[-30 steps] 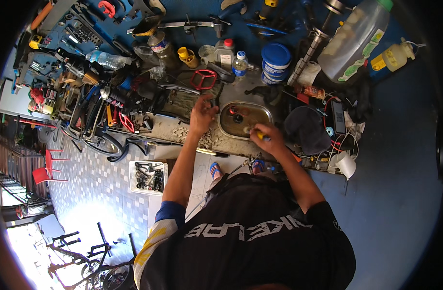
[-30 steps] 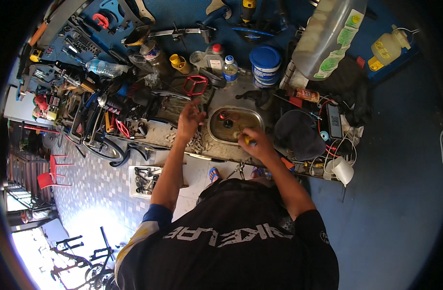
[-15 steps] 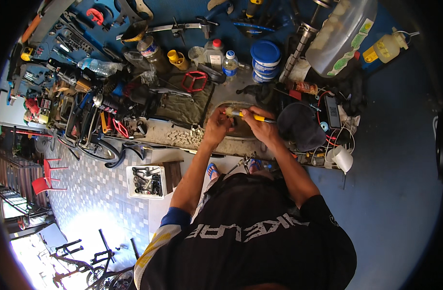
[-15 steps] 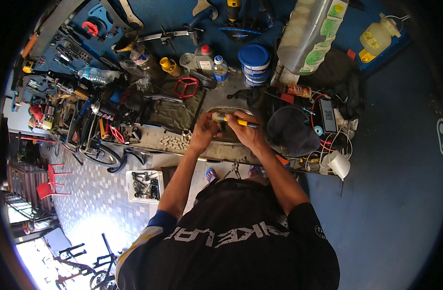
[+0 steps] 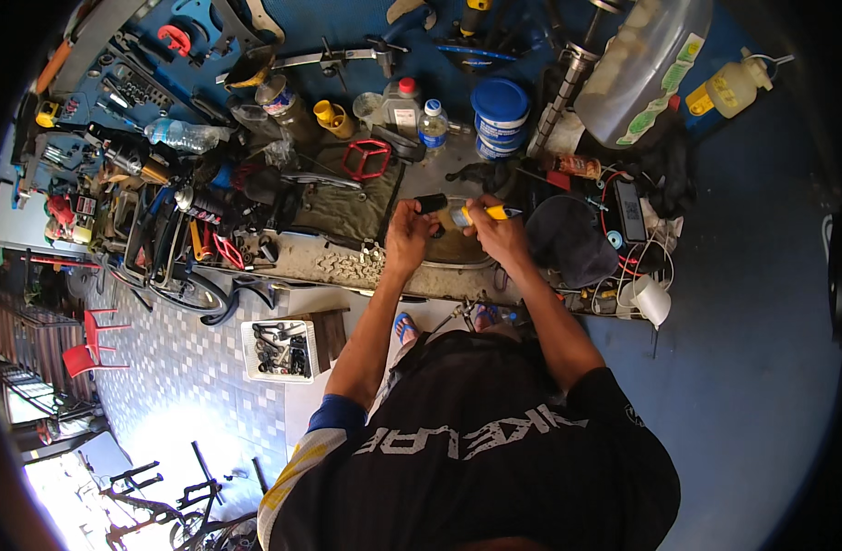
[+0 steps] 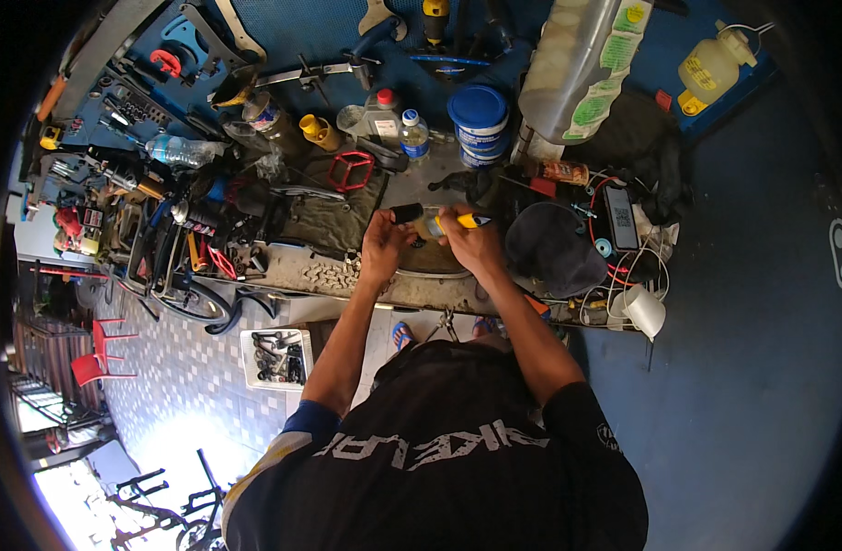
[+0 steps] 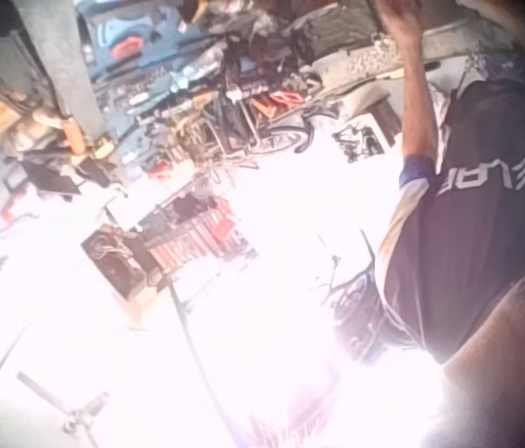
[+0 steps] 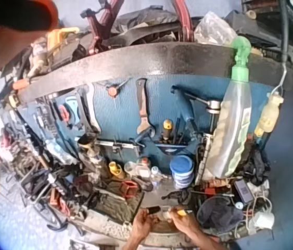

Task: The person scrubs small bicycle parts in a metal tray using a yellow brush and liquid. They then use a screwdriver to clean the interior of a small black cylindrical component and place it into a white plastic bin.

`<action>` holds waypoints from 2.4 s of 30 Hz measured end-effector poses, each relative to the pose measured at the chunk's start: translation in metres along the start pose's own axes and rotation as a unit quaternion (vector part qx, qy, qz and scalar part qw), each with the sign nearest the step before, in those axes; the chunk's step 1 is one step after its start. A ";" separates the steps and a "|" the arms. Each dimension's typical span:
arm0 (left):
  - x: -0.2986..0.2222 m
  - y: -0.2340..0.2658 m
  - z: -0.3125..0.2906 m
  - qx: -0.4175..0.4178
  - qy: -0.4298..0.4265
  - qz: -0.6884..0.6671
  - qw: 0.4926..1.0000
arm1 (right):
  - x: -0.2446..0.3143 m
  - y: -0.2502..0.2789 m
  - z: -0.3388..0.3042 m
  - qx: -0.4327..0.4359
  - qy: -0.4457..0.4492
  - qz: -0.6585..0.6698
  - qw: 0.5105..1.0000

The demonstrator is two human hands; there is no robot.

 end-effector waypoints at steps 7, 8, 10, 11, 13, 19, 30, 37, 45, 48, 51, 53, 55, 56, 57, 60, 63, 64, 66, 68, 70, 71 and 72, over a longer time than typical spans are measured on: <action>-0.006 -0.004 0.002 -0.029 0.079 0.079 0.993 | -0.009 0.001 0.005 0.012 0.082 -0.143 0.986; 0.001 0.003 -0.001 -0.042 0.088 0.028 0.995 | -0.011 0.003 0.004 0.009 0.081 -0.187 0.979; 0.008 0.007 0.000 -0.045 0.088 -0.032 0.995 | -0.024 0.005 -0.001 0.028 0.093 -0.175 0.980; 0.009 0.011 0.000 -0.040 0.080 -0.037 0.995 | -0.032 0.006 -0.005 0.037 0.099 -0.169 0.980; 0.016 0.020 0.000 -0.028 0.077 -0.001 0.997 | -0.039 0.004 -0.017 0.041 0.145 -0.244 0.958; 0.006 0.022 -0.009 -0.014 -0.087 0.280 0.956 | -0.012 0.002 -0.008 0.030 0.110 -0.167 0.979; -0.020 0.006 -0.022 0.003 0.006 0.251 0.968 | -0.001 -0.026 0.006 0.043 0.128 0.080 0.988; -0.016 0.008 -0.019 0.040 0.014 0.256 0.966 | 0.012 -0.028 0.009 0.047 0.137 0.066 0.987; 0.010 0.026 -0.006 0.044 -0.002 0.082 0.996 | -0.033 0.016 0.011 0.057 0.109 -0.026 0.992; 0.007 0.030 0.001 0.047 -0.057 0.111 0.991 | -0.037 0.007 -0.014 0.080 0.203 -0.119 0.969; -0.014 0.008 0.000 0.023 0.023 0.078 0.996 | -0.016 0.006 -0.042 0.047 0.279 -0.254 0.925; -0.026 0.003 -0.002 0.019 -0.038 0.201 0.979 | -0.014 0.009 -0.045 0.022 0.253 -0.313 0.915; -0.032 -0.008 -0.001 0.037 -0.061 0.276 0.959 | -0.037 0.026 -0.027 -0.005 0.166 -0.275 0.947; -0.030 -0.013 0.000 0.055 -0.051 0.291 0.954 | -0.051 0.034 -0.018 -0.018 0.121 -0.253 0.960; -0.026 -0.014 -0.001 0.067 -0.040 0.309 0.948 | -0.052 0.038 -0.013 -0.020 0.090 -0.232 0.968; -0.026 -0.022 -0.001 0.098 -0.083 0.396 0.909 | -0.045 0.043 -0.004 -0.023 0.067 -0.059 0.996; -0.058 -0.039 -0.009 0.085 -0.176 0.486 0.852 | -0.003 0.007 -0.013 0.053 0.055 0.071 0.995; -0.057 -0.039 -0.008 0.087 -0.167 0.476 0.859 | 0.002 0.002 -0.015 0.037 0.074 -0.006 0.997; -0.056 -0.037 -0.003 0.087 -0.150 0.456 0.873 | 0.007 0.017 -0.012 -0.019 0.100 -0.127 0.987; -0.050 -0.032 0.000 0.094 -0.153 0.435 0.882 | 0.009 0.025 -0.008 -0.039 0.113 -0.111 0.987; -0.048 -0.032 -0.002 0.104 -0.148 0.425 0.887 | 0.021 0.014 -0.014 -0.020 0.161 -0.142 0.976; -0.048 -0.032 -0.003 0.108 -0.147 0.427 0.886 | 0.027 0.008 -0.017 -0.011 0.185 -0.157 0.970; -0.050 -0.033 0.000 0.113 -0.150 0.428 0.884 | 0.019 0.012 -0.010 -0.017 0.152 -0.134 0.979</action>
Point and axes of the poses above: each hand's wrist, its own z-axis towards the middle knuckle, its own y-axis out of the back of the hand, x = y × z, the point moved 10 cm from there along z, towards the middle knuckle, and after that the axes turned 3 degrees about x, right-handed, at the moved point
